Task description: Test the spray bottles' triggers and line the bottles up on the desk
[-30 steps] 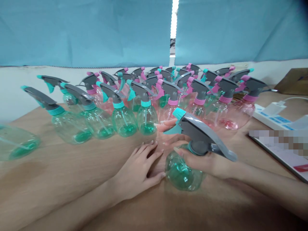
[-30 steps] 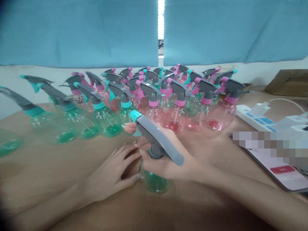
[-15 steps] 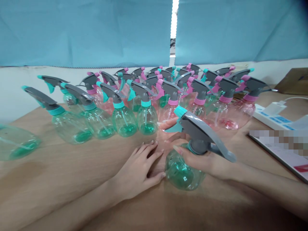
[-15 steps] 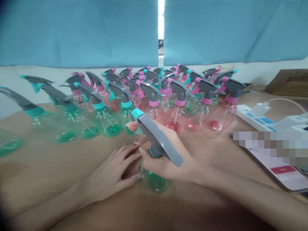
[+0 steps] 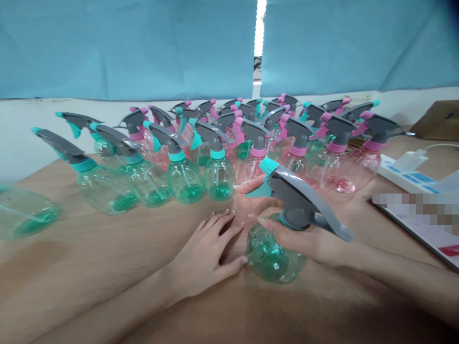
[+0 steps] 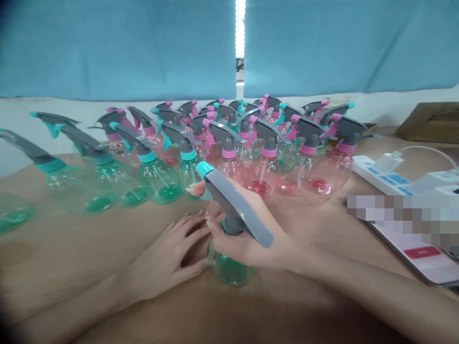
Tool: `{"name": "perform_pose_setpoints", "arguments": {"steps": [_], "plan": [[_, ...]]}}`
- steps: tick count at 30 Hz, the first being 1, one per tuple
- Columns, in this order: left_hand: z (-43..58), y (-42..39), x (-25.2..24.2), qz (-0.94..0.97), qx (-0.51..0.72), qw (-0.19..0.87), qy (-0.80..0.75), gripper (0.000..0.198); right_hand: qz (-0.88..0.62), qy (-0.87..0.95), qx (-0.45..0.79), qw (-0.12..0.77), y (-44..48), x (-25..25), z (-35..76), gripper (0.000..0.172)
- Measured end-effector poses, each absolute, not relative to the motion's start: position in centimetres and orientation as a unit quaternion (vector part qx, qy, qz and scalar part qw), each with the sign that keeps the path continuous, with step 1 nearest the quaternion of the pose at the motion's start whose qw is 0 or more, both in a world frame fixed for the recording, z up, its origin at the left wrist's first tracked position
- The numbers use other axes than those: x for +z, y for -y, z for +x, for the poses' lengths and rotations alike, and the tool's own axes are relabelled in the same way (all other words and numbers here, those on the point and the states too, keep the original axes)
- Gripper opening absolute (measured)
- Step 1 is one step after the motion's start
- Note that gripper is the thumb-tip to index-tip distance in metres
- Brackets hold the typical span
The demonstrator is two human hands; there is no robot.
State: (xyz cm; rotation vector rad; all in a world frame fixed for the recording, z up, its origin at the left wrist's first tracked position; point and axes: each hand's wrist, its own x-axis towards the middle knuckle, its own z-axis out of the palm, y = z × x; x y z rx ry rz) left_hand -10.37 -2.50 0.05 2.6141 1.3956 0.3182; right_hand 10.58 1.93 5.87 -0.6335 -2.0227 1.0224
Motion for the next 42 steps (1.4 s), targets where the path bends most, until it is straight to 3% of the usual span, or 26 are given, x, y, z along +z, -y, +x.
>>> {"name": "perform_pose_setpoints", "arguments": {"steps": [31, 33, 36, 42], "plan": [[-10.4, 2.6, 0.2, 0.872, 0.114, 0.094, -0.466, 0.054, -0.275, 0.802, 0.337, 0.408, -1.7, 6.3, 10.2, 0.016], [-10.4, 2.6, 0.2, 0.872, 0.114, 0.089, -0.467, 0.055, -0.265, 0.797, 0.361, 0.406, -1.8, 6.0, 10.3, 0.022], [-10.4, 2.5, 0.1, 0.872, 0.11, 0.087, -0.469, 0.055, -0.255, 0.789, 0.39, 0.401, -1.7, 6.0, 10.3, 0.044], [-10.4, 2.5, 0.2, 0.872, 0.105, 0.089, -0.469, 0.055, -0.269, 0.798, 0.375, 0.388, -1.6, 6.4, 10.4, 0.018]]}}
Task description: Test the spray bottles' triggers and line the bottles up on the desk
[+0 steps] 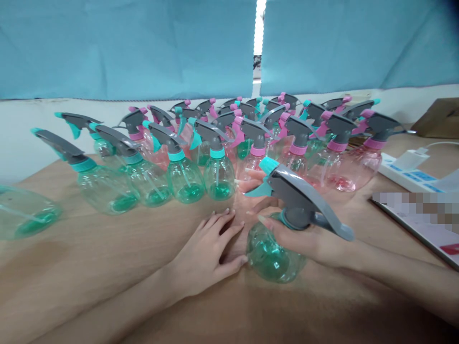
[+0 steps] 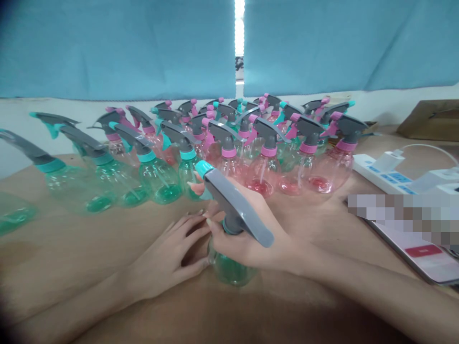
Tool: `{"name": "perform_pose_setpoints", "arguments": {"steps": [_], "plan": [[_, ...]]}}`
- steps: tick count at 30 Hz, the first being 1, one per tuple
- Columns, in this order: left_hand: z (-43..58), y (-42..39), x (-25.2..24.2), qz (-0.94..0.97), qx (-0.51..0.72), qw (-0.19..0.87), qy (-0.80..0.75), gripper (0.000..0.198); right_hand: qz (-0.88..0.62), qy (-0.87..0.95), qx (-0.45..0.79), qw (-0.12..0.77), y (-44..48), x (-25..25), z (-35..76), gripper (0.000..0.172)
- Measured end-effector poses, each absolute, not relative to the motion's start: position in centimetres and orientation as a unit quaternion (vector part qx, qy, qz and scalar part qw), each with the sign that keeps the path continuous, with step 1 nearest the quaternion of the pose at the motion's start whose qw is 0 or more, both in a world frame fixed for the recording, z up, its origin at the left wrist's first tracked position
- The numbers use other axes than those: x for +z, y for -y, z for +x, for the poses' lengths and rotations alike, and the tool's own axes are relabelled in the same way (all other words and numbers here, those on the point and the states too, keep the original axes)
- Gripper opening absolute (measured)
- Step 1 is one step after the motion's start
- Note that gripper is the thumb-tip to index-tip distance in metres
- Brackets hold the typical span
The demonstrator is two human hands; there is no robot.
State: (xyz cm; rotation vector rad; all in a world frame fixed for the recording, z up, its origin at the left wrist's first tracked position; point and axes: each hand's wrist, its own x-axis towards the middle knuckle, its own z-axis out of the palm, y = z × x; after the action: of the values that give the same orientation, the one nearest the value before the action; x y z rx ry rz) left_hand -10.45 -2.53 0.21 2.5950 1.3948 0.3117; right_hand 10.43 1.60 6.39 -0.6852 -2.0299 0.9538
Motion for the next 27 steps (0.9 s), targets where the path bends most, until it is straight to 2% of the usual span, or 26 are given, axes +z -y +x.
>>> {"name": "perform_pose_setpoints", "arguments": {"steps": [9, 14, 19, 23, 27], "plan": [[-10.4, 2.6, 0.1, 0.873, 0.107, 0.091, -0.466, 0.055, -0.248, 0.831, 0.363, 0.34, -2.2, 5.3, 10.7, 0.025], [-10.5, 2.6, 0.2, 0.872, 0.117, 0.098, -0.465, 0.054, -0.231, 0.83, 0.345, 0.372, -2.1, 5.9, 10.8, 0.018], [-10.4, 2.5, 0.4, 0.872, 0.104, 0.101, -0.467, 0.056, -0.273, 0.834, 0.308, 0.368, -1.7, 7.0, 11.2, 0.015], [-10.4, 2.6, 0.3, 0.873, 0.097, 0.089, -0.469, 0.056, -0.251, 0.82, 0.379, 0.348, -1.7, 7.7, 11.7, 0.007], [-10.5, 2.6, 0.2, 0.874, 0.092, 0.086, -0.469, 0.055, -0.243, 0.801, 0.415, 0.356, -1.7, 8.1, 11.7, 0.011]]}}
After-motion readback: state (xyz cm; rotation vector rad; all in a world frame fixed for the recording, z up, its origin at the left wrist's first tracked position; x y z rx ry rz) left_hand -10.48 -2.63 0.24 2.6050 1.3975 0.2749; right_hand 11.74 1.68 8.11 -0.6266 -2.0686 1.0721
